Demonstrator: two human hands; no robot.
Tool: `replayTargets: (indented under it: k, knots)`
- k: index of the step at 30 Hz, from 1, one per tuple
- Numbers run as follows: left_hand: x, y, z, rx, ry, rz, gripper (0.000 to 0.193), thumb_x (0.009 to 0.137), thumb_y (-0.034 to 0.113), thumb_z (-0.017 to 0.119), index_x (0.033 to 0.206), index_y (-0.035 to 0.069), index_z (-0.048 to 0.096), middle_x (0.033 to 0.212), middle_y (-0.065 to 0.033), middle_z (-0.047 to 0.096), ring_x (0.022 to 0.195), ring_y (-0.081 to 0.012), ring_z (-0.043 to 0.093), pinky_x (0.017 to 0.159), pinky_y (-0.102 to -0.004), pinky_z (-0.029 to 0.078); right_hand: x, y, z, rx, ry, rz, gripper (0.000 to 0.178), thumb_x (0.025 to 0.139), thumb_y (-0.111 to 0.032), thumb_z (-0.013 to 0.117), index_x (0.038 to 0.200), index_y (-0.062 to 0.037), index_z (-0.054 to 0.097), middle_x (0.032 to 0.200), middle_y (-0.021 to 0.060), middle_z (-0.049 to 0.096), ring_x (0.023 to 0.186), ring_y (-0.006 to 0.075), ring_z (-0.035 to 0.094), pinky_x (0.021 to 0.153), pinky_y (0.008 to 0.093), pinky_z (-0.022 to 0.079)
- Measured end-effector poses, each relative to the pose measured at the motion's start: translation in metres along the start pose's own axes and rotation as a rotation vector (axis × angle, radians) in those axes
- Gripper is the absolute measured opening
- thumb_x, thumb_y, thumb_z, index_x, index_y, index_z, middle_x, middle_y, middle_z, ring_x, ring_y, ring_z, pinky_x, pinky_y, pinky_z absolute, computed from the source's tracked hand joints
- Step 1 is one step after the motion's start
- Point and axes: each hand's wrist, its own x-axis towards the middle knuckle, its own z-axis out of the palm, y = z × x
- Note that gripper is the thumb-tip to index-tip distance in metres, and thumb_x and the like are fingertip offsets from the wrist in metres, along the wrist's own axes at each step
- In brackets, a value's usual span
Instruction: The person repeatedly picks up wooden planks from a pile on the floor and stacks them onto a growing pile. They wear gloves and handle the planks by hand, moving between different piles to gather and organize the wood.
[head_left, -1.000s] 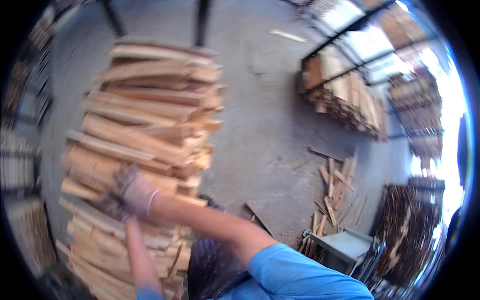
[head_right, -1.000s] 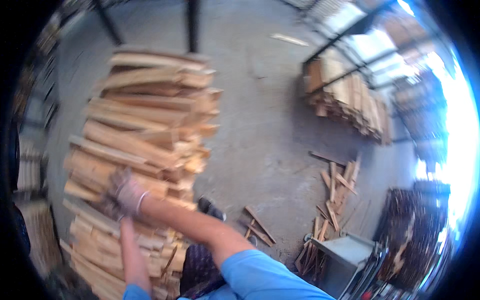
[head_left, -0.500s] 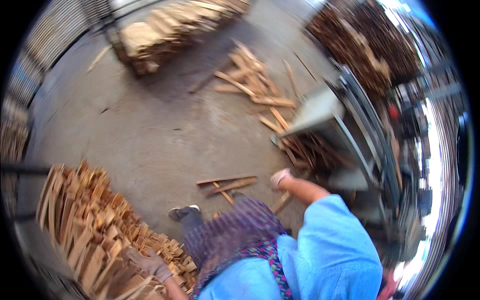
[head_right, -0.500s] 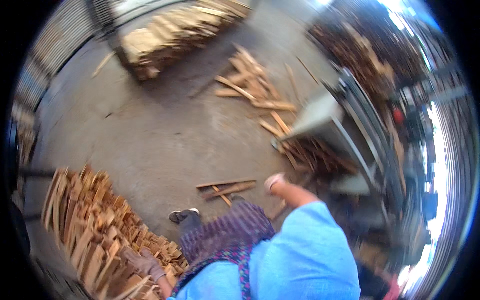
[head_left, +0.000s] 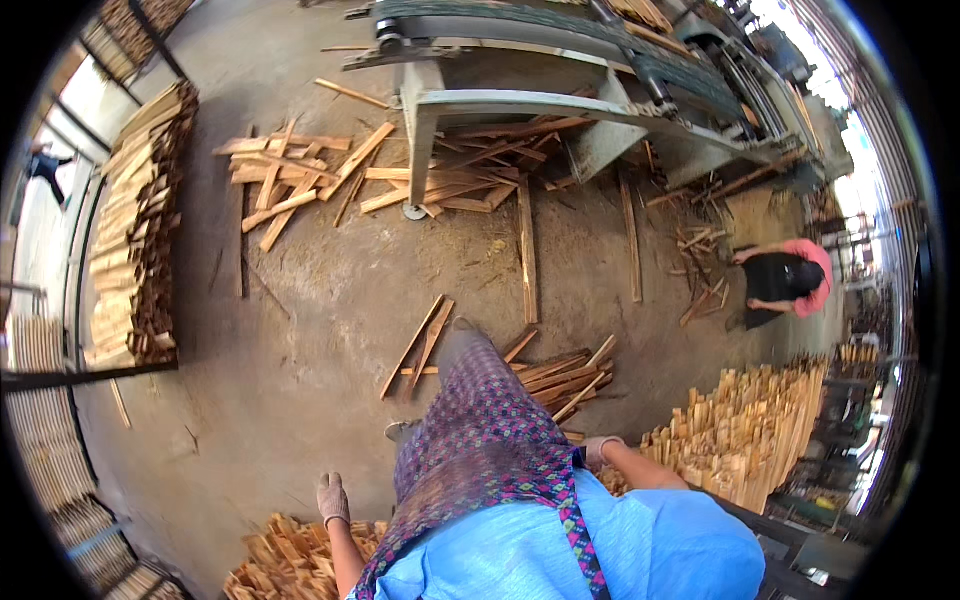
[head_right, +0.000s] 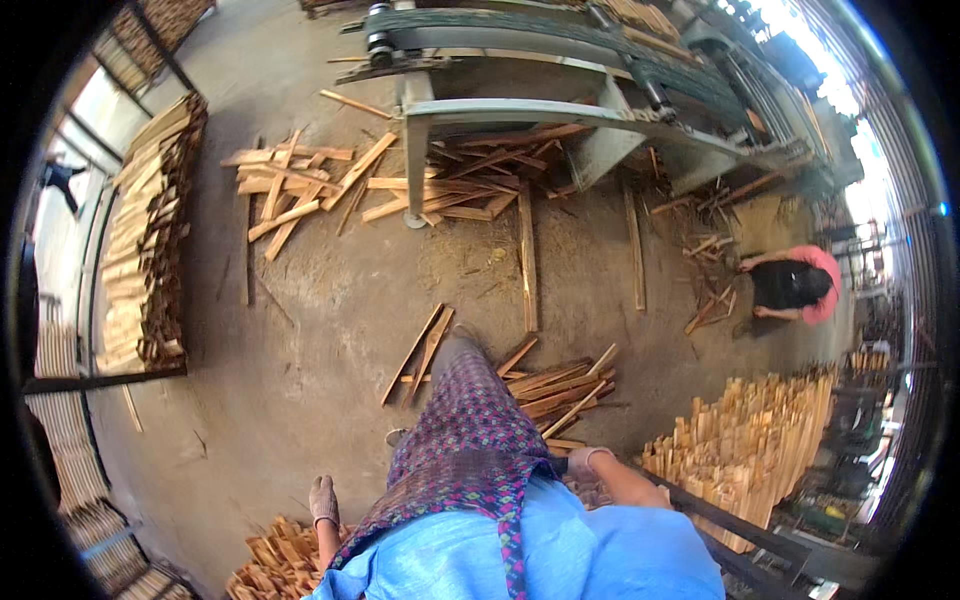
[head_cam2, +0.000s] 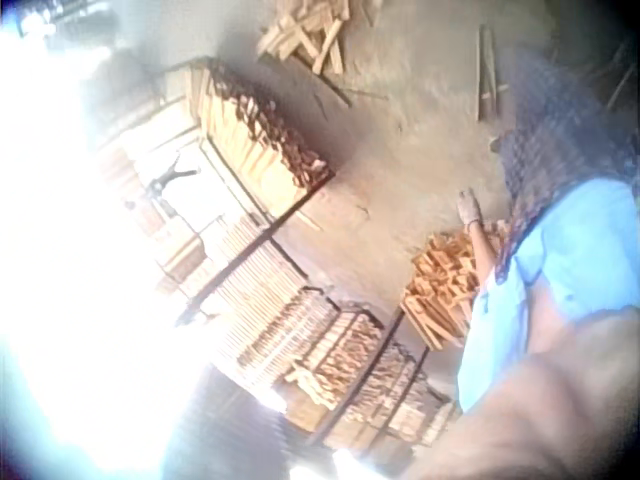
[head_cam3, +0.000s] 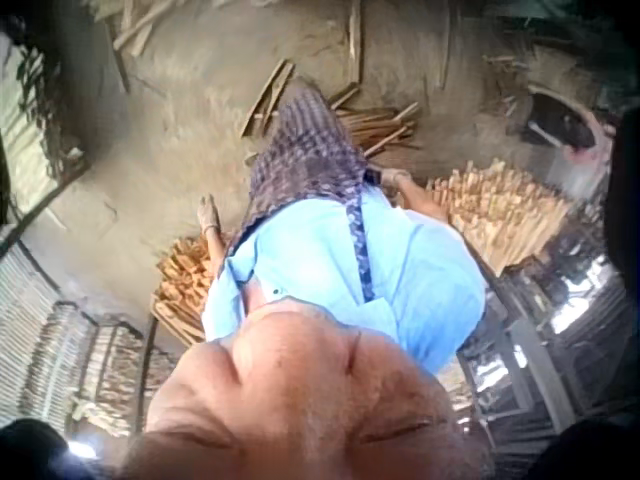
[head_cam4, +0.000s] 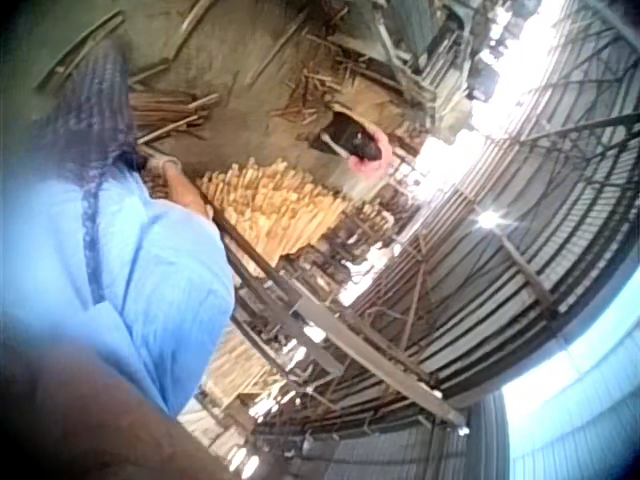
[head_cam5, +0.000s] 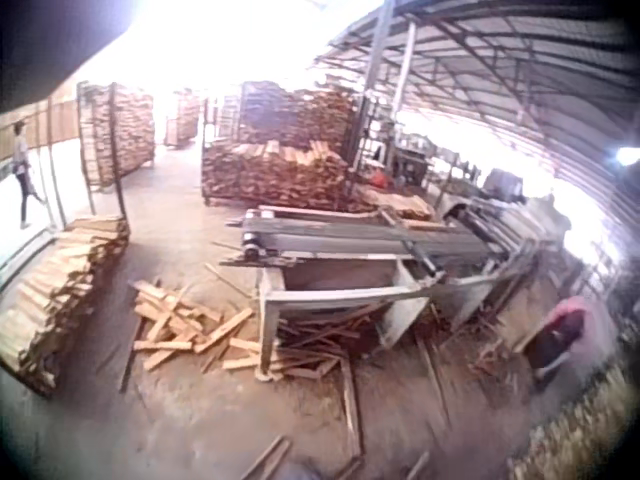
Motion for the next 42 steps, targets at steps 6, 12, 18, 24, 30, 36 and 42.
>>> replayTargets:
  k: [6,12,18,24,30,36,42]
  knots:
    - [0.005,0.119,0.034,-0.109,-0.112,-0.124,0.039,0.096,0.03,0.057,0.12,0.001,0.069,0.076,-0.0021,0.06,0.069,-0.0165,0.057,0.066,-0.0328,0.047,0.065,0.013,-0.067,0.025,0.398,-0.235,0.031,0.097,-0.023,0.056,0.122,-0.0139,0.073,0.127,0.0184,0.071,0.115,0.0393,0.066,0.097,0.0463,0.054]
    - [0.009,0.266,0.117,0.197,-0.28,0.076,0.052,0.097,0.041,0.055,0.129,0.002,0.068,0.106,-0.0193,0.073,0.097,-0.032,0.07,0.087,-0.0413,0.053,-0.085,0.05,-0.258,0.569,0.739,-0.159,0.069,0.094,-0.05,0.062,0.145,-0.004,0.055,0.144,0.0239,0.06,0.134,0.0389,0.056,0.112,0.0432,0.045]
    - [0.057,0.408,0.2,0.336,-0.429,0.194,0.055,0.099,0.045,0.053,0.136,0.006,0.064,0.126,-0.0288,0.068,0.12,-0.044,0.065,0.098,-0.0496,0.051,-0.083,0.145,-0.274,0.974,1.081,-0.103,0.056,0.093,-0.041,0.061,0.134,-0.0034,0.062,0.134,0.0294,0.063,0.127,0.042,0.06,0.109,0.0467,0.047]
    - [0.08,0.518,0.287,0.136,-0.544,0.253,0.051,0.101,0.033,0.058,0.138,-0.003,0.061,0.112,-0.0171,0.073,0.092,-0.0246,0.068,0.083,-0.0347,0.053,-0.041,0.185,-0.159,0.909,0.865,0.096,0.057,0.095,-0.046,0.057,0.135,-0.0053,0.063,0.137,0.0267,0.062,0.126,0.0452,0.059,0.109,0.0502,0.045]
    - [0.094,0.542,0.362,0.35,-0.6,0.312,0.059,0.1,0.043,0.054,0.137,-0.002,0.063,0.129,-0.024,0.07,0.119,-0.0346,0.067,0.1,-0.0413,0.05,-0.018,0.299,-0.148,0.317,0.789,0.027,0.052,0.101,-0.045,0.047,0.138,-0.0119,0.063,0.136,0.0239,0.063,0.121,0.0417,0.062,0.105,0.0505,0.048]
    - [0.077,0.524,0.428,0.502,-0.587,0.452,0.033,0.097,0.026,0.058,0.121,0.006,0.068,0.122,-0.0212,0.069,0.11,-0.0338,0.066,0.094,-0.0402,0.052,-0.121,0.36,-0.432,0.807,1.116,-0.073,0.068,0.096,-0.045,0.063,0.146,-0.0001,0.054,0.147,0.0199,0.059,0.133,0.0377,0.058,0.113,0.0426,0.045]
    - [0.015,0.524,0.505,0.815,-0.546,0.728,0.045,0.092,0.03,0.063,0.131,0.009,0.07,0.132,-0.0174,0.069,0.113,-0.0329,0.069,0.091,-0.0449,0.056,-0.159,0.336,-0.69,0.218,0.963,-0.257,0.069,0.093,-0.047,0.062,0.148,-0.0071,0.051,0.123,0.0288,0.068,0.117,0.043,0.065,0.101,0.0495,0.051]
